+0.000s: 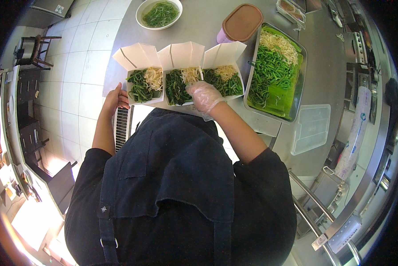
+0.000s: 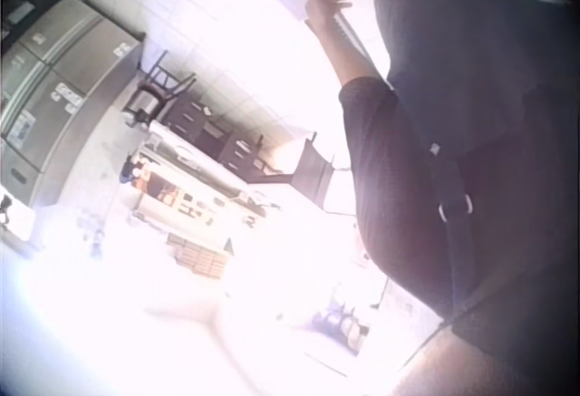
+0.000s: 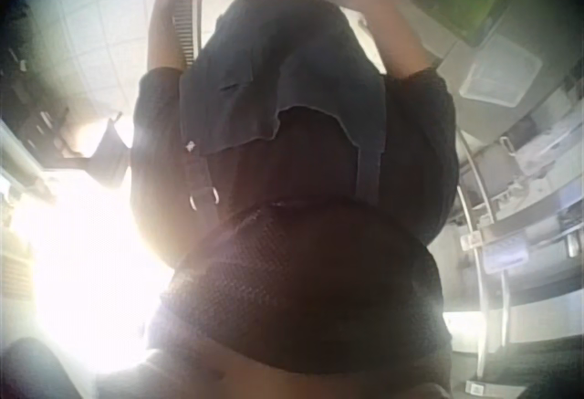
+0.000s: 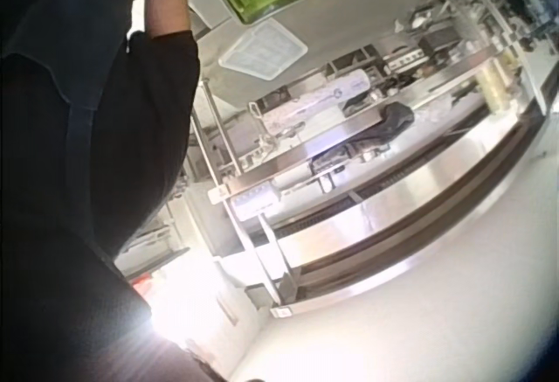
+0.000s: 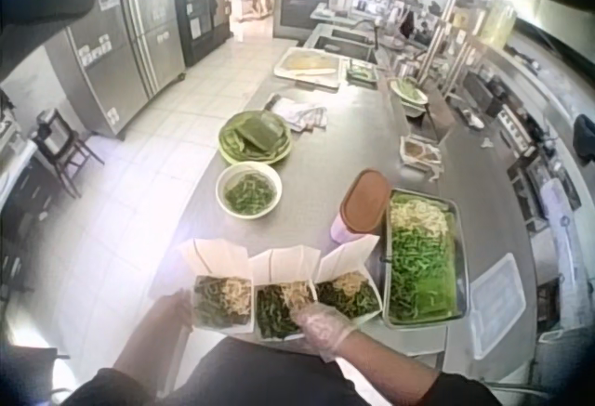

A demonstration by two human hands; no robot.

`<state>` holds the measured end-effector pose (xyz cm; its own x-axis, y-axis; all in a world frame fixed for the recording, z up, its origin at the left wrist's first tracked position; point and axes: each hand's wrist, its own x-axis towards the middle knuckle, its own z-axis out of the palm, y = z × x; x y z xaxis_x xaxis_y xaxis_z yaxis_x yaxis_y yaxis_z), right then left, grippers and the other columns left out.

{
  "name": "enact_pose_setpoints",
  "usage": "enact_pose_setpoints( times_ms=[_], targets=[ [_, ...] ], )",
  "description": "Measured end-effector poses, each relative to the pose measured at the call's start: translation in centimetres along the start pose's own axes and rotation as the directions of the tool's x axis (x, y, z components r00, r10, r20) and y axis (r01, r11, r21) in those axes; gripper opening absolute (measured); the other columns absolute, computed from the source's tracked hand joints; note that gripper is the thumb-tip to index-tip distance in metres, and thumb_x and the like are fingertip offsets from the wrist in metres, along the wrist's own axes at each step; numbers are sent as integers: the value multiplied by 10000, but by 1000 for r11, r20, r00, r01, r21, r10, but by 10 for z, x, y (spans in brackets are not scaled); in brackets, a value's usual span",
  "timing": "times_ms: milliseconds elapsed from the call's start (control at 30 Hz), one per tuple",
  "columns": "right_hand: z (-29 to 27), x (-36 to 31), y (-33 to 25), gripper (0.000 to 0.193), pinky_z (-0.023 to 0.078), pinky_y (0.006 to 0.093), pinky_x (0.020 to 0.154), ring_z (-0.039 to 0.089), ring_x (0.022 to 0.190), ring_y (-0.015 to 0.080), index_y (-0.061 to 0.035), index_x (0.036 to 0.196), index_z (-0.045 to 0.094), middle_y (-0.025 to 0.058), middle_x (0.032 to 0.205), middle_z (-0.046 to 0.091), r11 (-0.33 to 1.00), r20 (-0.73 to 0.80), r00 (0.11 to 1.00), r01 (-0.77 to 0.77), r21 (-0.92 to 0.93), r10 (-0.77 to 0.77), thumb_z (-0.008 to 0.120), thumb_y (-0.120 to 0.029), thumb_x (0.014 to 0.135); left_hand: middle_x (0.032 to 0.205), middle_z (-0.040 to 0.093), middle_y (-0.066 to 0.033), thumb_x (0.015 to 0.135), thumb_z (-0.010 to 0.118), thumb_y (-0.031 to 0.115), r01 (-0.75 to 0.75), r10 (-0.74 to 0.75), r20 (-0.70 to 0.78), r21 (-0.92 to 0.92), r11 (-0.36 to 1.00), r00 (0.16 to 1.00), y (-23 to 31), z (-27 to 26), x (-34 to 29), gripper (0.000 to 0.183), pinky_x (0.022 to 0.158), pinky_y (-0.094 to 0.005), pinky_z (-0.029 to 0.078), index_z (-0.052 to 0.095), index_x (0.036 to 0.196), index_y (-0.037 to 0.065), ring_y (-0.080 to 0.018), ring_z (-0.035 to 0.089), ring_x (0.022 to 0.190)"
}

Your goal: The person assembles three white takeout boxes with various food items. They layer green vegetables, bean sprouts, and a red sauce into the boxes, then add sliced cucumbers and tomatoes. Finally, they prepare a small plastic bag with red sauce using a ladle.

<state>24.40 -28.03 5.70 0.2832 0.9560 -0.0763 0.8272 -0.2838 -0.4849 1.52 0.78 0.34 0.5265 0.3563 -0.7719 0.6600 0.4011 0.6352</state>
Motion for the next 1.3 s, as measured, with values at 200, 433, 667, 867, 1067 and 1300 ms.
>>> enact_pose_setpoints(
  times_ms=[200,433,667,867,1067,1300],
  targets=[
    [-8,4,-10,160,498,424,763,614,838,349,-52,835,641,191,827,623,996,70,997,-35,-83,41,537,-84,718,612,633,-114,948,310,507,10,-10,27,-14,1000,1000,-1,-1,8,616,407,-242,354,606,775,-5,-212,612,456],
    [-100,-18,42,322,499,359,773,650,850,249,-106,956,688,126,933,679,835,82,874,-483,262,480,591,-378,814,591,616,-116,947,308,519,9,-10,-37,-44,999,999,-8,-2,5,615,392,-244,344,589,754,7,-211,601,443],
    [-118,-74,214,390,450,413,928,566,1068,345,-161,1162,603,195,1146,600,304,-526,332,-942,-142,783,616,-273,788,589,613,-119,952,306,509,16,-17,-11,-47,999,1000,-2,1,6,630,396,-258,417,594,746,-13,-219,594,434],
    [-126,-72,224,336,494,388,849,630,937,292,-149,1093,655,120,1057,654,348,-533,328,-935,-66,780,647,-199,761,600,614,-115,944,322,523,19,-21,-31,-51,999,999,-4,0,2,629,421,-270,465,599,759,-11,-220,595,439],
    [-126,-102,244,246,503,336,619,637,737,230,-46,1006,672,126,824,658,395,-432,109,-643,656,895,637,-89,766,606,619,-113,946,311,524,5,-5,-16,-26,1000,1000,1,3,2,630,433,-263,432,599,771,-9,-210,602,456],
    [-135,-87,154,272,469,206,556,565,638,129,5,1076,608,72,826,588,139,-96,452,-63,988,887,610,19,805,595,614,-104,950,306,513,24,-25,-18,-42,999,1000,-9,-5,9,620,404,-249,373,598,784,-8,-214,616,469]
  ],
)
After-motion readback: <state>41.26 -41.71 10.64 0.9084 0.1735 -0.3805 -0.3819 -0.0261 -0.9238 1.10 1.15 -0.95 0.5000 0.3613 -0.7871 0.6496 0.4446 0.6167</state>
